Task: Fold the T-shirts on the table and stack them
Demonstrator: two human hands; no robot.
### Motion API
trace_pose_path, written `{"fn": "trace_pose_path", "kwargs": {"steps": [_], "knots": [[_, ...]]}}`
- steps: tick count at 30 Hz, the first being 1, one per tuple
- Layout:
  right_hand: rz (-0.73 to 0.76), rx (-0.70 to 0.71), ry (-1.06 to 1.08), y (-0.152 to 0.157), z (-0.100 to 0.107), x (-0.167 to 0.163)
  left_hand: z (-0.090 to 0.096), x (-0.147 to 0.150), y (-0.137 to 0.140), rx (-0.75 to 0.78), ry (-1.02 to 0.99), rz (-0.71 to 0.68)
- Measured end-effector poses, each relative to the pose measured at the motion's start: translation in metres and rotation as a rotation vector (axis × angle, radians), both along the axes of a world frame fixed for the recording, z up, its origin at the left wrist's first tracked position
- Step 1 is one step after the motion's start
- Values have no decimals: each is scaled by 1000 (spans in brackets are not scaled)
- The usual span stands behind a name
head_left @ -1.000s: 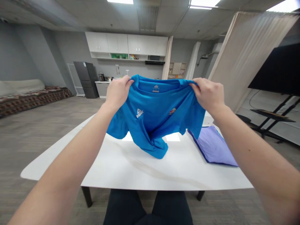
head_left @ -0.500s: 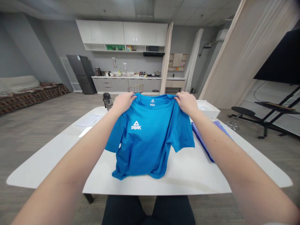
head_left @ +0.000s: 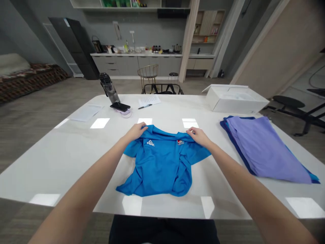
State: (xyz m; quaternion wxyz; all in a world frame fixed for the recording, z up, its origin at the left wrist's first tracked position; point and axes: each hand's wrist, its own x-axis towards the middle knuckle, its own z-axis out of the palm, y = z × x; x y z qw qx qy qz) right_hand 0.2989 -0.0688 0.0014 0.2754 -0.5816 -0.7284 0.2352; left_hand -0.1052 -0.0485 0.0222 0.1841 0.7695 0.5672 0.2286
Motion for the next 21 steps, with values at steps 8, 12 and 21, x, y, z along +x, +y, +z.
{"fn": "trace_pose_path", "kwargs": {"steps": [8,12,21], "knots": [[35,120,-42,46,66,37,48,-7,31,-23,-135,-111],[-99,331,-322,112,96,34,76,5,97,73,-45,-76],[-279,102,-551,190,-2,-17,-5,46,160,196,439,205]]}}
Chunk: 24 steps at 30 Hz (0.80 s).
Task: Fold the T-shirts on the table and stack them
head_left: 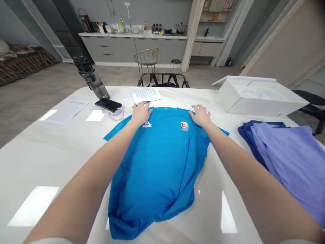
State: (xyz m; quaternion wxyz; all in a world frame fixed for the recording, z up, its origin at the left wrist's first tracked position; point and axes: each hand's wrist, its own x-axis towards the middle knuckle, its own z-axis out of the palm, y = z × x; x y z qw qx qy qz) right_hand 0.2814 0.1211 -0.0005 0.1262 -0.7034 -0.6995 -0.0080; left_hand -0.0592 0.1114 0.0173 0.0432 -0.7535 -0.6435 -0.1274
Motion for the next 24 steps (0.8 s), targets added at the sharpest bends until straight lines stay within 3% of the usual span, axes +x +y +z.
{"fn": "trace_pose_path", "kwargs": {"steps": [4,9,13,18,21,24], "knots": [[13,-46,12,-29,-27,2,-30,-5,-16,-176,40,-103],[-53,-143,44,-70,-29,5,-44,-15,-39,-365,7,-67],[-68,-261,16,-88,-30,8,-52,-9,-63,-353,-20,-34],[16,-299,-52,-85,-34,33,-55,3,-90,-282,-60,-43],[56,-297,-68,-75,-35,49,-54,2,-93,-279,-111,-37],[38,-283,-9,-66,-36,60,-53,-11,-85,-254,-212,81]]}}
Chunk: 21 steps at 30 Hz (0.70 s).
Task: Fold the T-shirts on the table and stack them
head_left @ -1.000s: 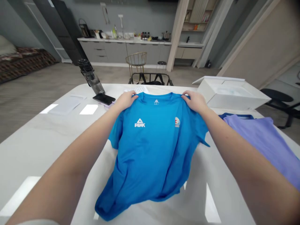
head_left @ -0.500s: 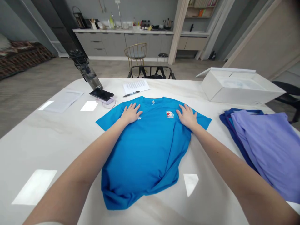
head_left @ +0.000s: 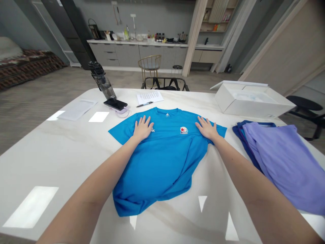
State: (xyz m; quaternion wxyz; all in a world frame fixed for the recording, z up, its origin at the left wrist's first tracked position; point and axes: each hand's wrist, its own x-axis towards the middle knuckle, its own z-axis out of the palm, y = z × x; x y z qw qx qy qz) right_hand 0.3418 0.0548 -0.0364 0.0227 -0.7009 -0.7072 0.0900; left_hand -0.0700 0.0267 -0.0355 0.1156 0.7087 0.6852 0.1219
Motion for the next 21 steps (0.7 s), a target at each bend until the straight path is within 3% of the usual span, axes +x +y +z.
{"fn": "trace_pose_path", "kwargs": {"steps": [3,5,11,21], "knots": [[-59,27,47,6,-3,9,-1,-25,12,17,-77,145],[-65,29,33,8,-5,15,-3,-44,18,-5,-91,161],[14,16,-68,15,-7,29,-7,-77,21,-43,32,24],[50,29,-113,44,-13,45,-6,-83,36,-15,120,-47]]}}
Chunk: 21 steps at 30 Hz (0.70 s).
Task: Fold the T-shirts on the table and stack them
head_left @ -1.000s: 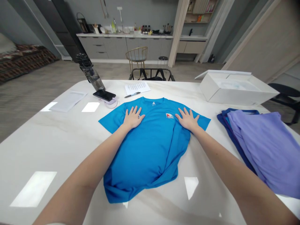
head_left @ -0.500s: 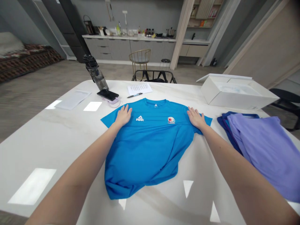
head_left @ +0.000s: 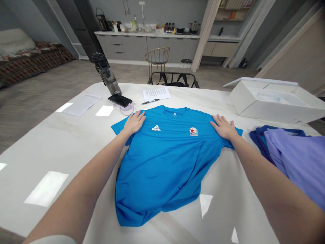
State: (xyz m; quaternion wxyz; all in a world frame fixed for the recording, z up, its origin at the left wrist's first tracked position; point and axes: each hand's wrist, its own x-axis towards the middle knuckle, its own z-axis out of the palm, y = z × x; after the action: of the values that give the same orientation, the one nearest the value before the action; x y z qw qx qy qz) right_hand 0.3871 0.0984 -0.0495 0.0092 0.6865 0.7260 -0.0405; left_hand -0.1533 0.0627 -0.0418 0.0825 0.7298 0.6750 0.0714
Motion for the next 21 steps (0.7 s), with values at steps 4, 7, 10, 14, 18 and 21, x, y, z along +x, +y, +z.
{"fn": "trace_pose_path", "kwargs": {"steps": [4,7,10,14,18,21], "knots": [[-7,19,-26,0,4,-3,0,1,1,33,37,-11],[-35,83,-60,-13,17,-18,4,5,-7,38,11,-10],[-58,217,-19,-40,32,-45,13,16,-29,48,-29,-27],[126,322,165,-104,46,-93,28,44,-84,56,-54,-198],[414,269,293,-188,53,-139,40,79,-157,63,-90,-423],[486,258,343,-247,60,-162,50,102,-214,85,-144,-527]]}}
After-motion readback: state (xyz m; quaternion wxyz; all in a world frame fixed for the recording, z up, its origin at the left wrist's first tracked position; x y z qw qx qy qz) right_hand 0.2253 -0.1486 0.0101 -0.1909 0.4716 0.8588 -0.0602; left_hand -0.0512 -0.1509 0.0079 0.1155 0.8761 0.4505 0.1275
